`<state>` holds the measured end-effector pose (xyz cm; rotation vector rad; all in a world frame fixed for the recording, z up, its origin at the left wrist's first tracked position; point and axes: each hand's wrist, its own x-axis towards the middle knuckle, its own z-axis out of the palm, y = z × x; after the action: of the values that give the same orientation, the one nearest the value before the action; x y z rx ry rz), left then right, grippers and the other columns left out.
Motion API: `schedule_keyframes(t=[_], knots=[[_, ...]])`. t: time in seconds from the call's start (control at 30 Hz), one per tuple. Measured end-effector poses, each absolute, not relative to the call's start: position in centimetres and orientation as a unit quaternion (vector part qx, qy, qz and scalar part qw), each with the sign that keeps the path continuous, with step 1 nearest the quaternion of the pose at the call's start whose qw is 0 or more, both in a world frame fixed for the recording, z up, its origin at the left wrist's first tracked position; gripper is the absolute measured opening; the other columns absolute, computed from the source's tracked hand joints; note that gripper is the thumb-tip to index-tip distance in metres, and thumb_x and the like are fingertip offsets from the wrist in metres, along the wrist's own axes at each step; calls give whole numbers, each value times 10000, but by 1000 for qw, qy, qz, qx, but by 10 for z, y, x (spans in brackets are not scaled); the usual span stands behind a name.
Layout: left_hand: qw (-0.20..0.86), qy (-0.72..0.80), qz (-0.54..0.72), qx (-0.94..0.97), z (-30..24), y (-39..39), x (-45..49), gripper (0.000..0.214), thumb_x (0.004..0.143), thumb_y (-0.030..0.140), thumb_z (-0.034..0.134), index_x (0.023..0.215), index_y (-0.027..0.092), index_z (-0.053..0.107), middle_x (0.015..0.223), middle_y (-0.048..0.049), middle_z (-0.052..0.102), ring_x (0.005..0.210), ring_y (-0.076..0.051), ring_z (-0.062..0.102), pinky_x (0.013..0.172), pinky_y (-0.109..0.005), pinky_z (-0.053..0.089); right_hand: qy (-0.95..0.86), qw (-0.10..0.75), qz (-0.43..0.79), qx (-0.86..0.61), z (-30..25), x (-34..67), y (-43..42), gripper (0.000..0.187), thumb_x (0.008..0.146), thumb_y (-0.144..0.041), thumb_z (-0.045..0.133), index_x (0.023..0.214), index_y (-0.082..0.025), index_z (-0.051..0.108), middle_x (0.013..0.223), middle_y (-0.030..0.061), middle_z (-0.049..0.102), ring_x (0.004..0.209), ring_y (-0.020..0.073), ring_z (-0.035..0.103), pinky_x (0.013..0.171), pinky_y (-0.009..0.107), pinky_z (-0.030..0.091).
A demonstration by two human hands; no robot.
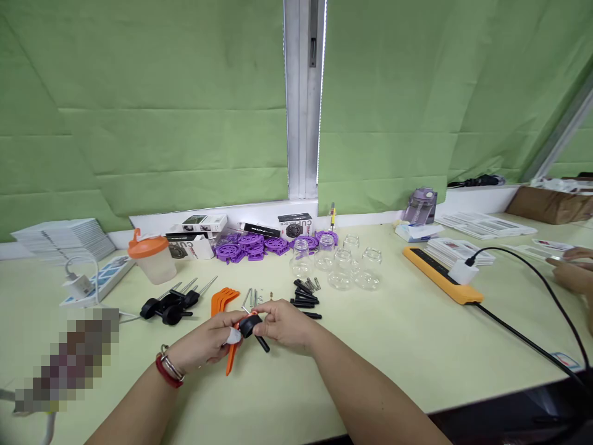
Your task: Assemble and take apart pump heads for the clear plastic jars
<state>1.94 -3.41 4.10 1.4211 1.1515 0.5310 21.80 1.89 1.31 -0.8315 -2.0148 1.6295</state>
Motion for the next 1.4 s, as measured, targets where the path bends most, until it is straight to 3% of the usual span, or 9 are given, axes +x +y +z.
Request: schedule_keyframes(t=[0.13, 0.27, 0.37, 0.53, 0.63, 0.7, 0.83, 0.93, 1.4], knots=[[584, 492, 155, 627, 37, -35, 19, 108, 643, 232, 460, 740, 204, 497, 467, 86, 298, 347, -69, 217, 347, -224, 165, -684, 225, 628, -294, 6, 216, 22, 444, 772, -539, 588, 922, -133, 688, 494, -76, 352, 458, 60, 243, 471, 221, 219], [589, 487, 131, 632, 33, -36, 20, 100, 588, 198, 447, 684, 210, 469, 462, 79, 307, 342, -75, 229, 338, -236, 163, -654, 267, 611, -357, -7, 199, 18, 336, 712, -467, 673, 725, -132, 655, 537, -43, 479, 494, 68, 357, 496, 215, 290], [608, 464, 123, 632, 34, -36, 18, 131, 571, 186, 457, 697, 210, 482, 497, 73, 334, 354, -73, 237, 341, -238, 169, -604, 244, 652, -389, -6, 189, 13, 231, 679, -354, 698, 679, -151, 589, 513, -54, 475, 450, 60, 358, 449, 203, 264], [659, 401, 74, 632, 40, -40, 17, 226, 558, 164, 486, 763, 179, 579, 521, 57, 377, 386, -69, 261, 358, -222, 164, -547, 251, 689, -404, 10, 180, 15, 238, 764, -350, 594, 655, -180, 469, 473, -78, 421, 363, 39, 267, 387, 194, 166], [686, 366, 40, 628, 43, -43, 17, 317, 566, 147, 511, 854, 167, 639, 560, 46, 413, 421, -63, 287, 373, -204, 181, -592, 344, 593, -424, 18, 172, 29, 207, 847, -337, 486, 708, -186, 468, 547, -50, 508, 388, 55, 345, 408, 202, 251], [690, 362, 42, 626, 43, -43, 17, 330, 569, 146, 526, 872, 166, 656, 564, 48, 419, 418, -57, 291, 367, -193, 188, -690, 376, 450, -424, 19, 167, 41, 168, 876, -293, 451, 769, -180, 512, 630, -13, 581, 489, 86, 470, 491, 220, 352], [697, 370, 46, 612, 44, -42, 11, 387, 572, 161, 540, 938, 161, 668, 542, 47, 484, 371, -51, 291, 334, -179, 184, -883, 253, 108, -380, 6, 155, 57, 168, 899, -190, 425, 836, -151, 576, 808, 62, 643, 752, 158, 575, 707, 277, 426], [702, 368, 52, 608, 44, -41, 9, 403, 580, 155, 527, 959, 160, 663, 539, 41, 516, 352, -50, 294, 319, -174, 183, -937, 158, -31, -309, -9, 147, 59, 159, 883, -105, 432, 893, -134, 588, 927, 83, 644, 848, 177, 579, 762, 283, 436], [689, 381, 57, 614, 42, -39, 7, 356, 574, 141, 513, 907, 163, 638, 540, 48, 493, 354, -57, 300, 313, -181, 182, -943, 102, -141, -285, -26, 145, 60, 125, 863, -90, 498, 900, -123, 613, 967, 82, 642, 889, 182, 568, 818, 300, 433]])
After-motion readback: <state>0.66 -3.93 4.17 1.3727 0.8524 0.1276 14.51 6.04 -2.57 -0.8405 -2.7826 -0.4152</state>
